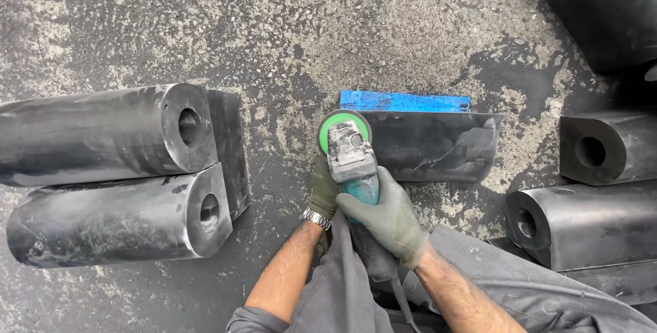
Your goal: The person sits on the workshop floor and uses an angle grinder to grind the edges and surfaces of black rubber blocks with holes, rotating and repositioning each piece to grind different sides, then sets finished pieces aside and picks up the next one.
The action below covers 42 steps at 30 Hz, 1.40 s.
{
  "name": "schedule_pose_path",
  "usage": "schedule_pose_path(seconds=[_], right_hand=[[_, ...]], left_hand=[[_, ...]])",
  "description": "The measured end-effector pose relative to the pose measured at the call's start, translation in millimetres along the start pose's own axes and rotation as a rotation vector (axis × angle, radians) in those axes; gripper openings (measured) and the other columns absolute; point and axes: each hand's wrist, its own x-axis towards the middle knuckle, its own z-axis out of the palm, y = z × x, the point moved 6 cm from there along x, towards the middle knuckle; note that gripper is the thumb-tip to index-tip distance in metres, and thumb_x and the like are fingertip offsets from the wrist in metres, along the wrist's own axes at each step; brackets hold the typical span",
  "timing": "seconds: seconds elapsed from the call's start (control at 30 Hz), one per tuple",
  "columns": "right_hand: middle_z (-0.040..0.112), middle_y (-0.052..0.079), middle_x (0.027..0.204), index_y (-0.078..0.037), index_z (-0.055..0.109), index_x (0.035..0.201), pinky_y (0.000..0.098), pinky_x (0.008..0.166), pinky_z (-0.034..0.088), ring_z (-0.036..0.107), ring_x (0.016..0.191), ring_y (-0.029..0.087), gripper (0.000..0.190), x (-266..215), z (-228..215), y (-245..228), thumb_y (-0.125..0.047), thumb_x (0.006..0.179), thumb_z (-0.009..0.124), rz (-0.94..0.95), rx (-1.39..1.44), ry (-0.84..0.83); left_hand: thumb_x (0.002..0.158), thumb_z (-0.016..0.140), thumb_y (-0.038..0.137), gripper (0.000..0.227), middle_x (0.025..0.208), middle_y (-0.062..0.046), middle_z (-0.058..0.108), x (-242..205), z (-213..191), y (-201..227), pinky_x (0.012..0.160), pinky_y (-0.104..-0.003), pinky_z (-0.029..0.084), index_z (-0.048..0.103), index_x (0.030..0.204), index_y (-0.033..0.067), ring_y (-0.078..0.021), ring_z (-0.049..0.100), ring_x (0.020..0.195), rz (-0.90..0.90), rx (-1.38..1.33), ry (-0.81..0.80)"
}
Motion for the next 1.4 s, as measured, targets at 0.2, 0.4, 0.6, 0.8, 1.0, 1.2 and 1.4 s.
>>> schedule_pose_path(seconds=[0.2, 0.4, 0.6, 0.8, 1.0, 1.2, 1.4], right_hand=[[0.075, 0.011, 0.108, -0.001, 0.059, 0.126, 0.0335, 0.085, 0.061, 0.073, 0.097, 0.016, 0.061, 2, 11, 3, -0.032, 0.076, 0.079, 0.001, 0.032, -0.027], [0.074, 0.01, 0.109, -0.002, 0.059, 0.126, 0.0333, 0.085, 0.06, 0.072, 0.098, 0.016, 0.062, 7, 15, -5, -0.034, 0.077, 0.079, -0.03, 0.024, -0.017], [0.075, 0.01, 0.107, -0.002, 0.061, 0.124, 0.0336, 0.085, 0.06, 0.073, 0.097, 0.016, 0.061, 11, 15, -10, -0.036, 0.077, 0.078, -0.009, 0.019, -0.013], [0.074, 0.01, 0.106, -0.002, 0.06, 0.124, 0.0329, 0.083, 0.06, 0.073, 0.095, 0.015, 0.061, 12, 10, -5, -0.036, 0.077, 0.079, 0.005, 0.051, -0.013], [0.075, 0.009, 0.105, -0.002, 0.062, 0.123, 0.0313, 0.081, 0.06, 0.072, 0.091, 0.014, 0.055, 2, -18, 6, -0.029, 0.078, 0.079, 0.059, 0.168, 0.059], [0.074, 0.01, 0.098, -0.002, 0.062, 0.121, 0.0318, 0.074, 0.06, 0.072, 0.082, 0.016, 0.047, -12, -61, 37, -0.022, 0.082, 0.076, 0.172, 0.357, 0.185], [0.076, 0.01, 0.094, 0.001, 0.06, 0.117, 0.0307, 0.072, 0.061, 0.074, 0.08, 0.016, 0.041, -11, -69, 44, -0.022, 0.086, 0.073, 0.132, 0.398, 0.209]], left_hand=[[0.11, 0.043, 0.035, 0.041, 0.122, -0.014, 0.067, -3, 22, -37, 0.083, -0.038, 0.065, 0.053, 0.135, 0.004, -0.0234, 0.07, 0.108, -0.302, -0.998, -0.106], [0.107, 0.049, 0.038, 0.044, 0.123, -0.015, 0.067, 5, 18, -29, 0.085, -0.039, 0.065, 0.054, 0.135, 0.0039, -0.0234, 0.07, 0.109, -0.189, -0.743, -0.113], [0.103, 0.056, 0.042, 0.048, 0.12, -0.014, 0.069, 8, 6, -13, 0.085, -0.039, 0.065, 0.056, 0.132, 0.004, -0.0231, 0.072, 0.108, -0.082, -0.463, -0.093], [0.098, 0.063, 0.046, 0.052, 0.118, -0.013, 0.071, 13, 1, 5, 0.084, -0.038, 0.065, 0.059, 0.129, 0.0041, -0.0229, 0.073, 0.106, 0.034, -0.181, -0.083], [0.085, 0.076, 0.051, 0.063, 0.112, -0.014, 0.072, 10, 1, 10, 0.085, -0.039, 0.063, 0.061, 0.122, 0.0035, -0.0245, 0.073, 0.103, 0.066, 0.111, -0.055], [0.063, 0.088, 0.066, 0.092, 0.111, -0.016, 0.069, 4, -7, 32, 0.089, -0.04, 0.062, 0.059, 0.12, 0.0, -0.0263, 0.072, 0.103, -0.046, 0.031, -0.03], [0.064, 0.088, 0.067, 0.096, 0.112, -0.016, 0.07, 2, -8, 36, 0.089, -0.04, 0.061, 0.058, 0.123, -0.0025, -0.0263, 0.071, 0.104, 0.002, 0.068, 0.006]])
